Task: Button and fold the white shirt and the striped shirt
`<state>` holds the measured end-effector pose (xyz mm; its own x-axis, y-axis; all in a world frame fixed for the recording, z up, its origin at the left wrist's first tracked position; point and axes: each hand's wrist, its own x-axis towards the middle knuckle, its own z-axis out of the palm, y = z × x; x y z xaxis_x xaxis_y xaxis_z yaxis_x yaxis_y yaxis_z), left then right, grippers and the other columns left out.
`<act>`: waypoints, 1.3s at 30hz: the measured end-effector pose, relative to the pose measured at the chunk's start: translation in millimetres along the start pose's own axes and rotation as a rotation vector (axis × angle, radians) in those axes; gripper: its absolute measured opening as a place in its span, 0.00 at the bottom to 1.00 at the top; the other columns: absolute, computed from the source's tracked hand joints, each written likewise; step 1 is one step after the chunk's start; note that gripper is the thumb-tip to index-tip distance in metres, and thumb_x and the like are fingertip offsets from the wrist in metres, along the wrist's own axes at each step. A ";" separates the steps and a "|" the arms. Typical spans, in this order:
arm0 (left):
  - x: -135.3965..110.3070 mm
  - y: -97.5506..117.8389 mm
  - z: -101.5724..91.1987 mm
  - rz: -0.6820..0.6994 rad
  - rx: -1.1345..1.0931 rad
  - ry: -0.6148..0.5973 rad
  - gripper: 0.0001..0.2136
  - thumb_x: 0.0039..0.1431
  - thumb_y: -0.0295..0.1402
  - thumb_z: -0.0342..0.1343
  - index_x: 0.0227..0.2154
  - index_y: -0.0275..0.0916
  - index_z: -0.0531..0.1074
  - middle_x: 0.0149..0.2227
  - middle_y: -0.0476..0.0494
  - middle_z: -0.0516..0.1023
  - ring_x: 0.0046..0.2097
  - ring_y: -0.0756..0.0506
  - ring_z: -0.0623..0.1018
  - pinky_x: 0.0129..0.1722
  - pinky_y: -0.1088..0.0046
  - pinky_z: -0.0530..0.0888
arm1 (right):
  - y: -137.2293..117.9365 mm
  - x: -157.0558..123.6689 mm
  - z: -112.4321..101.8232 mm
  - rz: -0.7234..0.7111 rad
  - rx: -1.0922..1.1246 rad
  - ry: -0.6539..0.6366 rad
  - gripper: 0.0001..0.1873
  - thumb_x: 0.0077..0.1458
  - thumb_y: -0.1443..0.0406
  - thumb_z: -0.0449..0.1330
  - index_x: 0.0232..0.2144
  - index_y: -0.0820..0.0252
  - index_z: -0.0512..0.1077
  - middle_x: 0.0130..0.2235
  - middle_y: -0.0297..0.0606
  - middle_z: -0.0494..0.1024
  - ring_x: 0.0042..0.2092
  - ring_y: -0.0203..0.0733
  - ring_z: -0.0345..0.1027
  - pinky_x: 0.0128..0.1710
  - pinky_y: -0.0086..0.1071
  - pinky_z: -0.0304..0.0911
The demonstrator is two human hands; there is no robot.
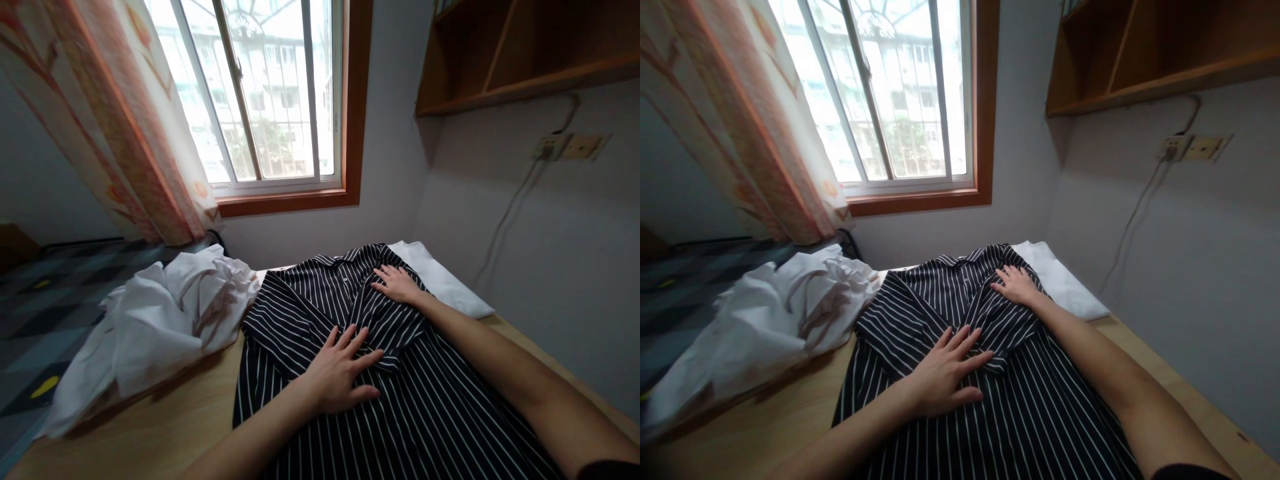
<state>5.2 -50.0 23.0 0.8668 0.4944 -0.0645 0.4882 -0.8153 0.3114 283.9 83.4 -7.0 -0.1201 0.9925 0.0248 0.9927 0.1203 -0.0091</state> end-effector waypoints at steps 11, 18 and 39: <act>-26.2 -15.4 -15.5 -0.029 0.064 0.068 0.31 0.63 0.56 0.41 0.66 0.52 0.50 0.70 0.47 0.47 0.70 0.34 0.45 0.64 0.41 0.43 | -66.7 -106.0 -5.9 -0.336 0.123 0.097 0.40 0.62 0.41 0.39 0.67 0.56 0.50 0.69 0.44 0.49 0.69 0.51 0.38 0.66 0.50 0.37; -37.1 -32.4 -0.1 -0.166 0.130 0.019 0.34 0.61 0.59 0.40 0.67 0.54 0.46 0.70 0.47 0.43 0.69 0.31 0.41 0.64 0.40 0.41 | -75.4 -147.8 9.5 -0.345 0.164 0.056 0.40 0.61 0.41 0.41 0.67 0.55 0.49 0.69 0.45 0.47 0.69 0.50 0.39 0.66 0.49 0.38; -24.2 -103.7 -20.2 -0.646 0.186 0.174 0.35 0.60 0.61 0.37 0.66 0.51 0.52 0.70 0.45 0.46 0.69 0.27 0.45 0.62 0.38 0.44 | -110.3 -159.4 -8.6 -0.307 0.239 -0.062 0.42 0.61 0.40 0.39 0.68 0.55 0.45 0.70 0.44 0.43 0.70 0.49 0.32 0.67 0.48 0.31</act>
<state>-68.5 28.7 11.5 0.3755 0.9265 -0.0248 0.9236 -0.3718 0.0934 193.7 -88.2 -1.3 -0.4191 0.9079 0.0021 0.8804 0.4069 -0.2436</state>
